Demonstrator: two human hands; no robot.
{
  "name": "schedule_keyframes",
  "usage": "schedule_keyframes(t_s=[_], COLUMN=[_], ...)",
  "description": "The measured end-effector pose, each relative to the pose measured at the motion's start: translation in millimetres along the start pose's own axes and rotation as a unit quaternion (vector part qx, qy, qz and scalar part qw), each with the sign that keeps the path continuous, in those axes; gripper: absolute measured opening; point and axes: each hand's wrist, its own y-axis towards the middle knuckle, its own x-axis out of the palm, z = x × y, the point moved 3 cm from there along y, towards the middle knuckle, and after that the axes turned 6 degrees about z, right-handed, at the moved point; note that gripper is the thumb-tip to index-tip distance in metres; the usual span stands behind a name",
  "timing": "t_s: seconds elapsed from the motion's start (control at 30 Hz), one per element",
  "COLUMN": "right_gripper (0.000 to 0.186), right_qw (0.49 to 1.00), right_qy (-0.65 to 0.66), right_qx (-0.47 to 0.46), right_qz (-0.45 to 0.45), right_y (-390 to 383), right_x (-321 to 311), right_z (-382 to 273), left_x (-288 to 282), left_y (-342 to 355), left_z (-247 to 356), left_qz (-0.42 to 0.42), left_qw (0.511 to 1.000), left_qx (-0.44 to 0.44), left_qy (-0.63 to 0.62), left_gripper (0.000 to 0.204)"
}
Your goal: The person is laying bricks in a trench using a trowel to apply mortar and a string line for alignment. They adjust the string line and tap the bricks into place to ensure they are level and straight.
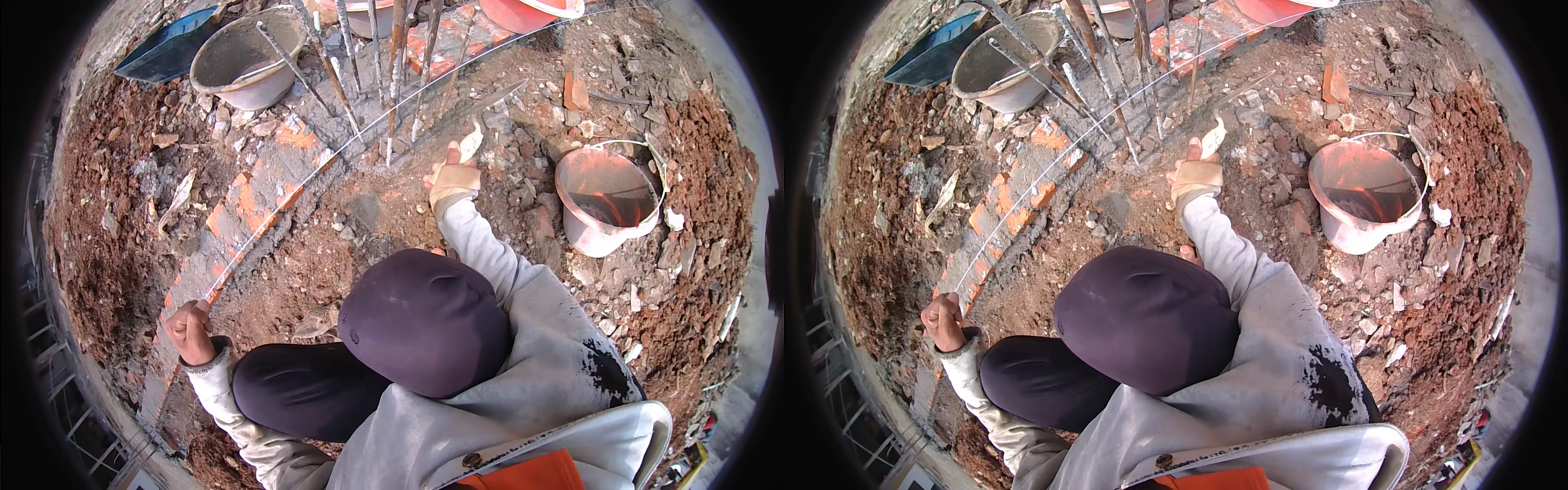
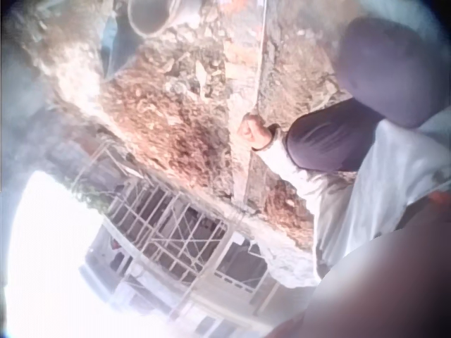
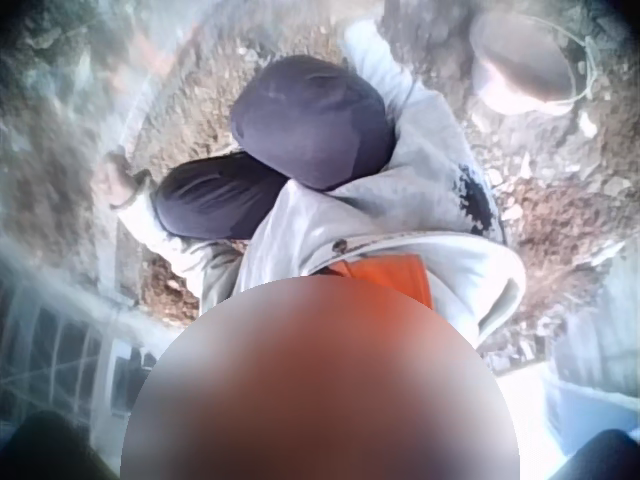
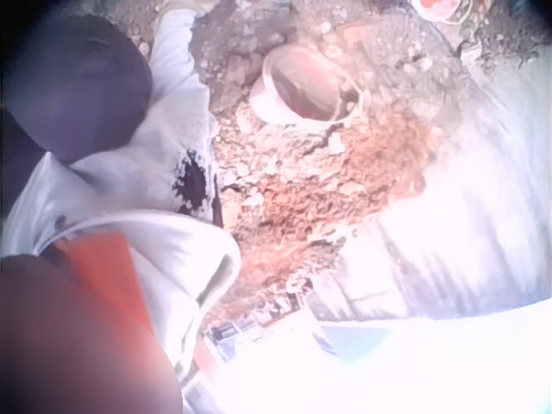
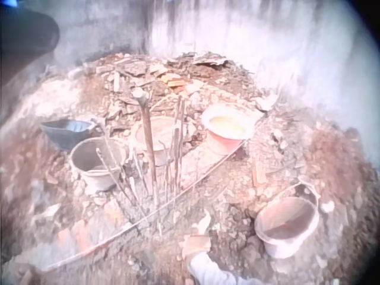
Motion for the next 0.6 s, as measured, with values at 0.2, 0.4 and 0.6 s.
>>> schedule_keyframes(t_s=[0.2, 0.4, 0.6], right_gripper=[0.039, 0.038, 0.044], right_qw=[0.961, 0.983, 0.999], right_qy=[-0.162, 0.100, -0.042], right_qx=[0.218, -0.148, 0.006], right_qz=[-0.058, -0.029, -0.013], right_y=[64, 44, 12], right_x=[-24, -12, -1], right_z=[70, 26, 2], left_x=[11, 14, -1], left_y=[14, 9, 4], left_z=[-6, 4, 4], left_qz=[-0.010, -0.001, 0.002], left_qw=[0.998, 1.000, 0.999], left_qx=[0.066, 0.014, 0.040], left_qy=[0.012, 0.017, 0.026], left_gripper=[0.030, 0.032, 0.032])
